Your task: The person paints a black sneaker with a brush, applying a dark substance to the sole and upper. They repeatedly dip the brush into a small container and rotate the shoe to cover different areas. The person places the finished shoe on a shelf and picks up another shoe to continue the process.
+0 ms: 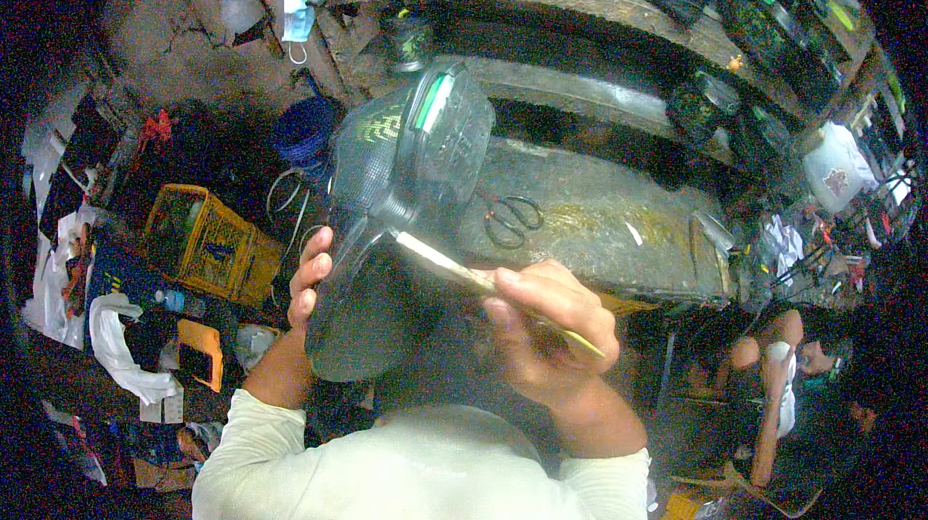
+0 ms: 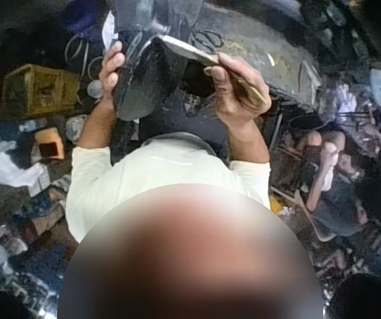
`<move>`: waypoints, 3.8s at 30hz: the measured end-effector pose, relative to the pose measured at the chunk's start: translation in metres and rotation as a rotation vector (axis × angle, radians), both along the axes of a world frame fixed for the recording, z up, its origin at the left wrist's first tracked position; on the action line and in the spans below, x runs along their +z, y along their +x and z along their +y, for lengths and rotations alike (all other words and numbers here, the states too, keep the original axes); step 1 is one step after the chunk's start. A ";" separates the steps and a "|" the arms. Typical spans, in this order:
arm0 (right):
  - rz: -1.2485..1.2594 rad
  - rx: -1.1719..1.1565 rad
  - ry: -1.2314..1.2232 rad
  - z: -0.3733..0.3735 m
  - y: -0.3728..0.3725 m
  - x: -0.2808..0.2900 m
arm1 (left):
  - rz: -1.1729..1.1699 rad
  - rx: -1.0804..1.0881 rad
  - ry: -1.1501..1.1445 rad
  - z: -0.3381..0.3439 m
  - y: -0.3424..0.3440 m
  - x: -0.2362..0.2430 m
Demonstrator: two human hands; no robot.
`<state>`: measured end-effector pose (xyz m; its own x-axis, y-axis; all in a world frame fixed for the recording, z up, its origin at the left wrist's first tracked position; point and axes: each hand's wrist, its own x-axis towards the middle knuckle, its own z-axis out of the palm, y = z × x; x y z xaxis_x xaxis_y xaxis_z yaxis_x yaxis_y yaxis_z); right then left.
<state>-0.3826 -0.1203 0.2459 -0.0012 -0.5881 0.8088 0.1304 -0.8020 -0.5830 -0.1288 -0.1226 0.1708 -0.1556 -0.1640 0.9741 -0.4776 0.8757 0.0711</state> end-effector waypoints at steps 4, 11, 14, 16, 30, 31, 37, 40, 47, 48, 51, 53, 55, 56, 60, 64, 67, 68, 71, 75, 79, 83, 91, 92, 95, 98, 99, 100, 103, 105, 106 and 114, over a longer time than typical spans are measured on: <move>-0.056 0.012 0.012 0.002 -0.004 -0.003 | -0.060 0.113 0.050 -0.001 -0.001 -0.016; 0.026 0.085 -0.010 0.005 -0.002 0.001 | -0.061 0.099 0.047 0.001 0.002 -0.018; 0.043 0.191 -0.053 0.009 0.000 0.003 | -0.035 -0.037 0.000 0.000 0.002 -0.004; 0.025 0.243 -0.034 0.009 0.001 0.002 | 0.030 -0.140 -0.006 -0.001 0.002 0.002; -0.027 -0.011 0.300 0.002 -0.025 0.015 | 0.875 -0.659 0.916 0.011 0.009 -0.024; 0.026 -0.022 0.299 0.000 -0.024 0.016 | 0.932 -0.696 0.955 0.009 0.007 -0.023; 0.266 -0.015 0.267 -0.027 -0.008 0.022 | 1.084 -0.842 1.094 0.000 0.002 -0.020; 0.346 -0.009 0.285 -0.043 0.001 0.024 | 1.107 -0.886 1.169 -0.013 0.001 -0.018; 0.575 0.074 0.257 -0.040 0.010 0.025 | 1.129 -0.765 1.149 -0.034 0.002 -0.017; 0.595 0.072 0.238 -0.042 0.011 0.026 | 1.100 -0.729 1.163 -0.040 0.006 -0.018; 0.522 -0.020 0.230 -0.057 0.013 0.027 | 1.070 -0.808 1.187 -0.054 0.007 -0.026; 0.477 -0.070 0.236 -0.064 0.014 0.025 | 1.036 -0.928 1.192 -0.058 0.007 -0.033; 0.569 -0.043 0.182 -0.059 0.009 0.021 | 1.069 -0.864 1.228 -0.067 0.009 -0.036; 0.577 0.084 0.018 -0.058 0.009 0.018 | 1.081 -0.883 1.240 -0.067 0.010 -0.038; 0.518 -0.020 0.231 -0.062 0.004 0.011 | 1.131 -0.985 1.374 -0.063 0.008 -0.044; 0.602 -0.016 -0.012 -0.064 0.002 0.006 | 1.008 -1.043 1.363 -0.065 0.013 -0.051; 0.711 0.086 -0.168 -0.061 0.001 0.003 | 0.979 -1.135 1.404 -0.064 0.016 -0.054; 0.647 -0.015 -0.027 -0.066 0.003 0.003 | 0.960 -1.161 1.424 -0.064 0.015 -0.054; 0.627 -0.095 -0.053 -0.070 0.006 0.003 | 0.964 -0.984 1.452 -0.059 0.008 -0.050; 0.728 0.072 -0.173 -0.062 0.010 -0.001 | 0.957 -1.000 1.538 -0.051 0.003 -0.042; 0.654 -0.081 -0.119 -0.073 0.020 -0.010 | 0.874 -1.099 1.525 -0.054 0.004 -0.043; 0.695 0.039 -0.154 -0.076 0.027 -0.020 | 0.901 -1.012 1.583 -0.050 0.009 -0.050; 0.691 0.198 0.002 -0.071 0.055 -0.028 | 0.966 -0.835 1.568 -0.048 0.037 -0.069; 0.633 0.105 0.072 -0.077 0.059 -0.031 | 0.982 -0.826 1.553 -0.045 0.045 -0.074; 0.378 -0.063 0.447 -0.105 0.067 -0.041 | 1.179 -0.754 1.482 -0.030 0.081 -0.087; 0.600 -0.129 0.267 -0.132 0.085 -0.064 | 1.501 -0.791 1.347 -0.009 0.123 -0.095; 0.660 -0.121 0.172 -0.140 0.095 -0.073 | 1.664 -0.868 1.310 0.005 0.137 -0.097; 0.680 -0.127 0.093 -0.147 0.107 -0.082 | 1.301 -1.365 1.410 0.020 0.161 -0.093; 0.810 -0.249 0.143 -0.167 0.146 -0.109 | 1.564 -1.489 1.327 0.049 0.183 -0.098; 0.872 -0.278 0.134 -0.176 0.168 -0.123 | 1.593 -1.481 1.275 0.064 0.191 -0.101; 0.966 -0.266 0.224 -0.178 0.175 -0.129 | 1.601 -1.471 1.260 0.071 0.192 -0.103; 0.798 -0.251 0.097 -0.174 0.159 -0.135 | 1.596 -1.280 1.392 0.076 0.200 -0.106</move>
<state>-0.2235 -0.2947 0.1114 0.4092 -0.7139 0.5683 -0.5257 -0.6935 -0.4927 0.0710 -0.0468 0.0648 -0.2416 -0.9634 -0.1162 0.9444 -0.2609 0.1999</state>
